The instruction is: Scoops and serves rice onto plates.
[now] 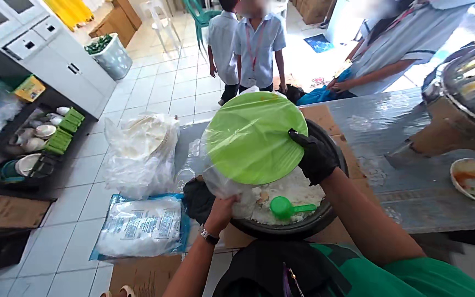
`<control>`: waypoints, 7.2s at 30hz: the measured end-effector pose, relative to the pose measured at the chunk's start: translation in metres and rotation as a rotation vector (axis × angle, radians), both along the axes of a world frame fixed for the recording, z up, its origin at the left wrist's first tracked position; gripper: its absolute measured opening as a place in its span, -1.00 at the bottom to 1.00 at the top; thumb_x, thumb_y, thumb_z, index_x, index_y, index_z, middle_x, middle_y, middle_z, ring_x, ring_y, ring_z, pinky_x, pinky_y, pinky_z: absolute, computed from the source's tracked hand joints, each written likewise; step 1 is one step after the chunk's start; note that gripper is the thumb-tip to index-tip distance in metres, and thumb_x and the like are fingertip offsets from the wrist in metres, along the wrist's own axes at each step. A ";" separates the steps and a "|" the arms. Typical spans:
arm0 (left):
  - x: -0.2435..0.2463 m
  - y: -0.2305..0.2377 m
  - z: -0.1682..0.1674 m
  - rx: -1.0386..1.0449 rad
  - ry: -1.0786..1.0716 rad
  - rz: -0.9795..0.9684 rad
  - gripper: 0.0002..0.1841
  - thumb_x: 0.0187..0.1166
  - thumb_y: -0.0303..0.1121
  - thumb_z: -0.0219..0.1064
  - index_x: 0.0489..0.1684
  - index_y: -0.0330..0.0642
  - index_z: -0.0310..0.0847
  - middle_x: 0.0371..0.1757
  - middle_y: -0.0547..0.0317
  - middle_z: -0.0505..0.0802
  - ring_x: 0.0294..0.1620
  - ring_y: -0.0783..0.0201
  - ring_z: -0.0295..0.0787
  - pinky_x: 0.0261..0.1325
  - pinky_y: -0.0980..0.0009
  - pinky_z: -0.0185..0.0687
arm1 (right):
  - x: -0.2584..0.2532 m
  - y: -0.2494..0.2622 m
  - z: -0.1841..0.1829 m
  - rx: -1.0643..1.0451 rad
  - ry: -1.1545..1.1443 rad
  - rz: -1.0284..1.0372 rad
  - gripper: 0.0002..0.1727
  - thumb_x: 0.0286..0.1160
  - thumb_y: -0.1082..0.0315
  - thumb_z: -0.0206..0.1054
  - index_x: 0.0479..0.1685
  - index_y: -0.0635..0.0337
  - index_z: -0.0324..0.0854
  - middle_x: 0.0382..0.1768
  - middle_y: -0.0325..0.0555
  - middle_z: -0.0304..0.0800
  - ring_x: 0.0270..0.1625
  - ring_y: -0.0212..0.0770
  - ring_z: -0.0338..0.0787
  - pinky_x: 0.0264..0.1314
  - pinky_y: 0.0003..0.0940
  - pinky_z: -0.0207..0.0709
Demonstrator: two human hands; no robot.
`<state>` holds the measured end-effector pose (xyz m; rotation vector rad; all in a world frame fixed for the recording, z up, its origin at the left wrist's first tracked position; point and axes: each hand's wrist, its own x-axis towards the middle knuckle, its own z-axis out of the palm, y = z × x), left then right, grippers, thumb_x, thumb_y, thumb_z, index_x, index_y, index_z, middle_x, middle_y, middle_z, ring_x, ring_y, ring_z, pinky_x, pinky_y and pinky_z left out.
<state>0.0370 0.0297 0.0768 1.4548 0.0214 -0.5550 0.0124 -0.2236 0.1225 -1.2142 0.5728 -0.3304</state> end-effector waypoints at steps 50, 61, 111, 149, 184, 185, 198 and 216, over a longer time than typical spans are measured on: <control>-0.034 0.004 0.012 -0.134 -0.096 0.393 -0.58 0.92 -0.17 -0.16 0.48 -0.29 0.32 0.00 0.17 0.83 -0.03 0.45 0.85 0.05 0.42 0.83 | 0.000 0.108 -0.038 -1.430 -0.328 0.929 -0.29 0.71 0.30 0.03 0.91 -0.12 0.11 0.91 0.05 0.00 0.93 0.18 -0.02 0.90 0.25 -0.19; 0.050 0.045 -0.009 -0.217 -0.336 0.975 -0.48 0.94 -0.14 -0.25 0.74 -0.24 0.03 0.53 -0.14 0.55 0.48 0.09 0.59 0.47 0.05 0.60 | -0.022 -0.012 -0.076 -1.254 0.350 1.032 -0.44 0.61 0.00 0.41 0.57 -0.07 0.58 0.29 0.11 0.78 0.35 0.18 0.75 0.40 0.32 0.55; 0.069 -0.022 -0.067 -0.062 -0.435 0.940 -0.52 0.91 -0.24 -0.09 0.61 -0.45 0.11 0.35 -0.12 0.62 0.38 0.35 0.63 0.51 0.37 0.55 | 0.079 0.115 -0.138 -1.326 0.734 1.258 -0.31 0.64 0.39 0.18 0.77 -0.10 0.08 0.02 0.32 0.81 0.10 0.45 0.82 -0.01 0.48 0.61; 0.073 -0.023 -0.067 0.052 -0.488 0.936 -0.56 0.89 -0.29 -0.06 0.52 -0.51 0.20 0.26 -0.13 0.66 0.29 0.35 0.68 0.43 0.40 0.60 | -0.030 0.045 -0.088 -1.023 0.932 1.662 -0.42 0.77 0.29 0.18 0.65 0.32 0.10 0.17 0.37 0.69 0.27 0.31 0.74 0.28 0.28 0.54; 0.066 -0.024 -0.063 0.028 -0.466 0.861 -0.52 0.88 -0.26 -0.03 0.58 -0.50 0.16 0.34 -0.17 0.62 0.40 0.35 0.61 0.52 0.42 0.50 | -0.031 0.073 -0.094 -0.940 0.842 1.470 -0.41 0.77 0.26 0.17 0.66 0.35 0.11 0.23 0.40 0.66 0.33 0.28 0.71 0.36 0.26 0.51; 0.067 -0.023 -0.064 0.021 -0.467 0.856 -0.52 0.89 -0.26 -0.04 0.57 -0.49 0.16 0.33 -0.16 0.63 0.39 0.35 0.62 0.52 0.41 0.51 | -0.027 0.078 -0.100 -0.901 0.833 1.416 -0.40 0.76 0.25 0.19 0.65 0.33 0.12 0.22 0.38 0.67 0.31 0.26 0.73 0.34 0.25 0.54; 0.057 -0.006 -0.061 -0.120 -0.307 0.698 -0.51 0.83 -0.28 -0.01 0.62 -0.40 0.16 0.36 -0.14 0.63 0.33 0.27 0.65 0.45 0.31 0.58 | 0.002 0.022 -0.019 0.121 0.394 0.701 -0.67 0.84 0.38 -0.24 -0.29 -0.03 0.39 -0.72 -0.43 0.40 -0.77 -0.56 0.31 -0.76 -0.67 0.22; 0.019 0.006 -0.023 -0.253 0.018 0.134 -0.75 0.76 -0.51 0.05 0.29 -0.28 0.47 -0.11 0.06 0.81 -0.13 0.27 0.81 0.00 0.26 0.77 | 0.066 0.133 -0.017 -1.315 0.265 0.527 -0.04 0.53 0.61 0.30 0.94 -0.20 -0.01 0.25 0.48 0.61 0.28 0.48 0.68 0.24 0.31 0.61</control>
